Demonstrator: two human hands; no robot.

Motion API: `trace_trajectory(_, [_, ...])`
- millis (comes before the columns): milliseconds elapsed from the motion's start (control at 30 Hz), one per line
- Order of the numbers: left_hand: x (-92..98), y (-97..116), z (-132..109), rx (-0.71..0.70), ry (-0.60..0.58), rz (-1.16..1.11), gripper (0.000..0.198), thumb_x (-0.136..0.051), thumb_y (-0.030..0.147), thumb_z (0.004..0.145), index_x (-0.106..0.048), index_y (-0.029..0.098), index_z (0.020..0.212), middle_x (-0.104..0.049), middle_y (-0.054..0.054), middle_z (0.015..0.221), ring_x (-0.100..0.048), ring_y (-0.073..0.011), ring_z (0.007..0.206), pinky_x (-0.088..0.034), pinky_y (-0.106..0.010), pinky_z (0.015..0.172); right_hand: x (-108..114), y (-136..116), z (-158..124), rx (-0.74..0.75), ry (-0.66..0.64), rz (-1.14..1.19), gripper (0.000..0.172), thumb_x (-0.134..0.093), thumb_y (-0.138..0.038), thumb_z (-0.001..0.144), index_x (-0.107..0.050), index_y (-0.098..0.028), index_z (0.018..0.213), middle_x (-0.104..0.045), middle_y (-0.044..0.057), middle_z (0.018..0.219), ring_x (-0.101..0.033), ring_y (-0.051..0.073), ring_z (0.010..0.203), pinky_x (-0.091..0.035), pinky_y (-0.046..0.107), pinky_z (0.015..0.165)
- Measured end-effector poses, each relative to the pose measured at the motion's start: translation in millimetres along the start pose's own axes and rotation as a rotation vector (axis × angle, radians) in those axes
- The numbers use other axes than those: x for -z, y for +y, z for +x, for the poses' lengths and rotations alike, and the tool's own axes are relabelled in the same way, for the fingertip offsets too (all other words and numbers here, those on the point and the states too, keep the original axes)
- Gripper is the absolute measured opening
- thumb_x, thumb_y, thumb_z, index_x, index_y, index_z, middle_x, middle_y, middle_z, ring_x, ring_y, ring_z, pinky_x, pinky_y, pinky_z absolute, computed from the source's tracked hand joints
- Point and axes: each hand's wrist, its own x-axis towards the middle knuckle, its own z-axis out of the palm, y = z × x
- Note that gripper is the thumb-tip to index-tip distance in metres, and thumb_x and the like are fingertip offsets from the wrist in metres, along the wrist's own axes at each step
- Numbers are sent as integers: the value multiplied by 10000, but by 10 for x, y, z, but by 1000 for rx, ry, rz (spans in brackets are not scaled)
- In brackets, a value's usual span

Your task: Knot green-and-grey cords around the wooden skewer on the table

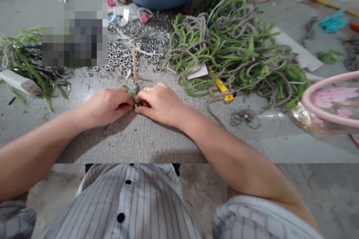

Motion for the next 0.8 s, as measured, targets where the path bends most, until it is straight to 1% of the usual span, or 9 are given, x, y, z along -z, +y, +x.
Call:
trace_trajectory(167, [0, -2, 1, 15, -4, -27, 163, -520, 150, 807, -680, 152, 777, -650, -27, 715, -595, -131, 650, -417, -217, 577, 6, 7, -6, 7, -2, -15, 72, -640, -261, 822, -631, -189, 820, -613, -1, 719, -548, 161, 705, -310, 303, 729])
trace_trajectory(267, [9, -15, 9, 13, 33, -94, 159, -527, 130, 786, -683, 156, 768, -658, -16, 695, -587, -121, 626, -412, -214, 572, 12, 16, -16, 22, 5, -17, 92, -635, -284, 823, -628, -194, 841, -629, 4, 745, -556, 166, 712, -317, 308, 736])
trace_trajectory(400, [45, -29, 23, 37, 85, -217, 147, -538, 130, 776, -683, 154, 763, -659, 8, 665, -567, -94, 582, -399, -199, 560, 13, 22, -31, 29, 76, -17, 173, -630, -350, 837, -634, -193, 909, -654, 26, 819, -575, 178, 737, -337, 312, 735])
trace_trajectory(500, [72, -33, 31, 65, 97, -290, 128, -550, 151, 782, -674, 156, 748, -649, 26, 636, -553, -81, 567, -392, -191, 556, 8, 21, -37, 43, 109, -28, 182, -613, -352, 857, -648, -190, 933, -660, 32, 820, -577, 179, 729, -344, 313, 730])
trace_trajectory(633, [88, -29, 30, 66, 91, -318, 134, -539, 153, 790, -666, 156, 748, -655, 26, 646, -561, -83, 586, -395, -195, 568, 2, 16, -34, 73, 131, -40, 173, -566, -329, 891, -660, -185, 873, -648, 22, 744, -572, 173, 698, -342, 312, 720])
trace_trajectory(800, [87, -16, 24, 70, 85, -314, 139, -540, 174, 798, -676, 157, 774, -668, 20, 663, -570, -91, 597, -399, -200, 572, 16, 1, -27, 89, 125, -39, 221, -468, -288, 918, -632, -195, 804, -627, 21, 708, -550, 167, 673, -329, 316, 699])
